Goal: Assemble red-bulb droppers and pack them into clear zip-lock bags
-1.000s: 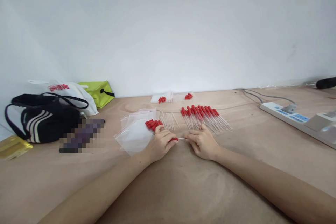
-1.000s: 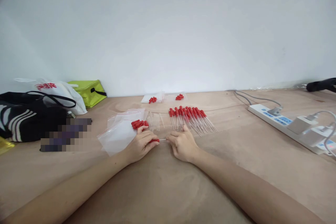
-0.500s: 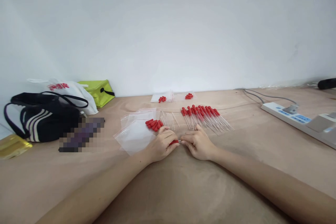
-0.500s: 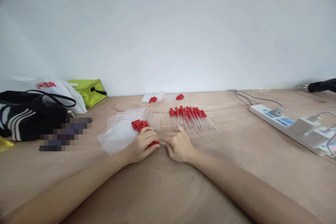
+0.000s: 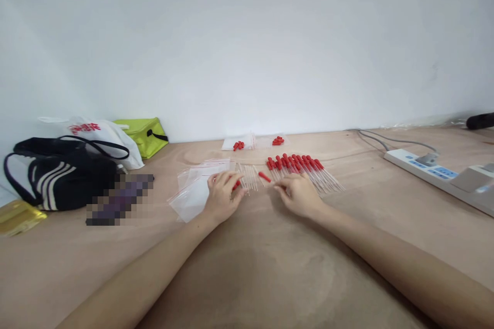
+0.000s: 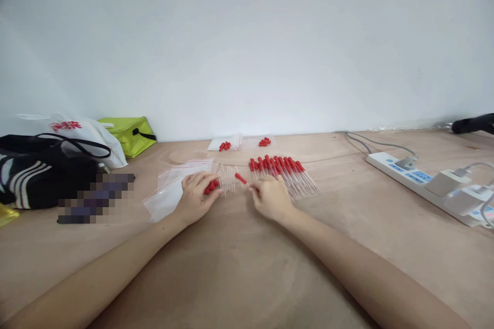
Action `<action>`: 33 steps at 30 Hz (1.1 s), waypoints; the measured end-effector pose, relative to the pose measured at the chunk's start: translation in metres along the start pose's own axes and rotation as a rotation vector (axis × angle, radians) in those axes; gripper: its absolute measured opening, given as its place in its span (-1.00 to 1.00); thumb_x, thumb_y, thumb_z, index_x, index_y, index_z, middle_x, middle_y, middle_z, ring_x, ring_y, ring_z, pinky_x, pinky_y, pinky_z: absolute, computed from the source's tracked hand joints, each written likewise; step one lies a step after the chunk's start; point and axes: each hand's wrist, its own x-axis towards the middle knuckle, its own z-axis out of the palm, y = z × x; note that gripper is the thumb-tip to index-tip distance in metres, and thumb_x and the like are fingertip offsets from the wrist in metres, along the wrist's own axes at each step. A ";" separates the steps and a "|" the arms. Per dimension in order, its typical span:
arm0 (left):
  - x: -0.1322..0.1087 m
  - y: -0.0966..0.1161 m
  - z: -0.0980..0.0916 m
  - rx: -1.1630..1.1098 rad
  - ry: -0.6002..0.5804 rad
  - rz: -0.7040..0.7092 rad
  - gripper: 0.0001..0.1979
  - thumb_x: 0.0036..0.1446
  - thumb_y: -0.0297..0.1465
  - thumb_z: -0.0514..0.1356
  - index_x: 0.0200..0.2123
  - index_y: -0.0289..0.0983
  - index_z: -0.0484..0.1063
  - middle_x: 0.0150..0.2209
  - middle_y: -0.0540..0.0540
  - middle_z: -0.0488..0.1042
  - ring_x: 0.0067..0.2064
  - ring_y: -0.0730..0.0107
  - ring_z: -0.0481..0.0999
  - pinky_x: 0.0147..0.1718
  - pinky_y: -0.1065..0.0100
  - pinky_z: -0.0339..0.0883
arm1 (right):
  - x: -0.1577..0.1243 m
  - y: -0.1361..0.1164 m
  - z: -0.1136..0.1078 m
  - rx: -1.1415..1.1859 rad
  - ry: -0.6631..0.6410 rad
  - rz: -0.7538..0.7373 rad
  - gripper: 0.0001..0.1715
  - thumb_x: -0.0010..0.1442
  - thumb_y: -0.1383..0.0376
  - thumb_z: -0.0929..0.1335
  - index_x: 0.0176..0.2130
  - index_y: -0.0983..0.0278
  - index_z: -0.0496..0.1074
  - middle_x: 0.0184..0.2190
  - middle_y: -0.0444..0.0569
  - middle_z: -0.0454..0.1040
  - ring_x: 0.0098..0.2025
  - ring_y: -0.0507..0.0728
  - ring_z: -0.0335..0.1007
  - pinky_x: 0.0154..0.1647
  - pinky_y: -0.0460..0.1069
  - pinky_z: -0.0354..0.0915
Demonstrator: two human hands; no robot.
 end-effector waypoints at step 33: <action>0.000 -0.016 0.003 0.192 0.071 -0.154 -0.89 0.01 -0.33 0.15 -0.47 -0.25 0.35 -0.33 -0.11 0.40 -0.21 0.16 0.33 -0.20 0.12 0.06 | 0.077 -0.034 0.043 -0.223 -0.133 0.351 -0.71 0.05 0.32 0.20 -0.35 0.38 0.46 -0.32 0.21 0.46 -0.23 0.26 0.31 -0.18 0.14 -0.09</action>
